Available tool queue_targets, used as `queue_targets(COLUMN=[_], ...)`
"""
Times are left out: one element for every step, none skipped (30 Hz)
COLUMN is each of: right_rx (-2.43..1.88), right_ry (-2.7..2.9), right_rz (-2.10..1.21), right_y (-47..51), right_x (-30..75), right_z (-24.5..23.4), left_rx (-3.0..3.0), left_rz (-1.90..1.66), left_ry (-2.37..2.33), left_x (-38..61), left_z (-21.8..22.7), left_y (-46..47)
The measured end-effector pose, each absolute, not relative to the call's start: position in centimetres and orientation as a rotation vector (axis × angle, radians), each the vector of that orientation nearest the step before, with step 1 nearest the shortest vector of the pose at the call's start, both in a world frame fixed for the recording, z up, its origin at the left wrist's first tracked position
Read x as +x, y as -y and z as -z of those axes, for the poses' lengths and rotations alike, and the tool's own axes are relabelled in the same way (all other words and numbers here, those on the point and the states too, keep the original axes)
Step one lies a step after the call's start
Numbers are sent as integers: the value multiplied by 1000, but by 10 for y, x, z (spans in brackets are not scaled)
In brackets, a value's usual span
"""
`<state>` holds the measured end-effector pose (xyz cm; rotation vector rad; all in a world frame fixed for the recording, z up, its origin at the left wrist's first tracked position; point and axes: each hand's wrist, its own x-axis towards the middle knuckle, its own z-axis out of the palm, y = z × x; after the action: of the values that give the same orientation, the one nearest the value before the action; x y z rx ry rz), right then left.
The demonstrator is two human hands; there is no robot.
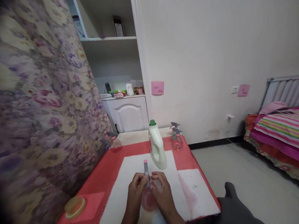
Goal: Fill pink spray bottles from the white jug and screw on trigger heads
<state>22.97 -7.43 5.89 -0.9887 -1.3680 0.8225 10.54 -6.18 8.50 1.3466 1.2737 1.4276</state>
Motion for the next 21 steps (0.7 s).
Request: queue_targets(right_rx=[-1024, -1043, -1042, -1020, -986, -953, -928, -910, -901, -902, -908, -914, -919, -924, -929, -936, -942, -951, -963, -980, -998], right_ry=[1353, 1345, 1351, 1373, 1401, 1426, 1443, 1448, 1442, 1429, 1416, 1409, 1407, 1411, 1414, 1415, 1416, 1412, 1400, 1379, 1353], right_rz=[-807, -799, -800, -811, -828, -845, -859, -868, -871, -866, -853, -836, -813, -787, -763, -746, -740, -745, -761, -786, -813], right_y=[73, 71, 69, 66, 64, 63, 62, 61, 60, 60, 60, 60, 60, 60, 61, 61, 62, 64, 65, 67, 69], right_x=[231, 231, 231, 230, 229, 227, 226, 224, 223, 222, 221, 220, 220, 219, 218, 218, 218, 218, 218, 218, 217], right_z=[-57, -55, -55, -54, -54, -55, -55, -56, -56, -56, -56, -56, -55, -55, -55, -54, -53, -51, -47, -42, -35], left_rx=[1345, 1342, 1338, 1335, 1334, 1334, 1336, 1339, 1340, 1340, 1338, 1334, 1329, 1326, 1324, 1322, 1319, 1314, 1307, 1296, 1286], left_rz=[-1425, -1420, -1417, -1416, -1419, -1423, -1426, -1428, -1429, -1427, -1425, -1424, -1425, -1426, -1427, -1427, -1427, -1426, -1425, -1424, -1423], left_ry=[-1274, -1270, -1263, -1258, -1256, -1258, -1261, -1261, -1259, -1257, -1255, -1256, -1259, -1264, -1270, -1276, -1280, -1282, -1283, -1284, -1283], left_x=[105, 105, 105, 105, 105, 105, 105, 105, 106, 106, 106, 106, 106, 106, 106, 106, 106, 106, 106, 107, 107], left_z=[-85, -85, -86, -86, -87, -87, -87, -87, -87, -87, -87, -86, -85, -85, -84, -83, -83, -84, -84, -86, -87], left_y=[62, 62, 62, 63, 64, 64, 65, 65, 66, 66, 66, 65, 65, 64, 64, 64, 64, 64, 64, 65, 66])
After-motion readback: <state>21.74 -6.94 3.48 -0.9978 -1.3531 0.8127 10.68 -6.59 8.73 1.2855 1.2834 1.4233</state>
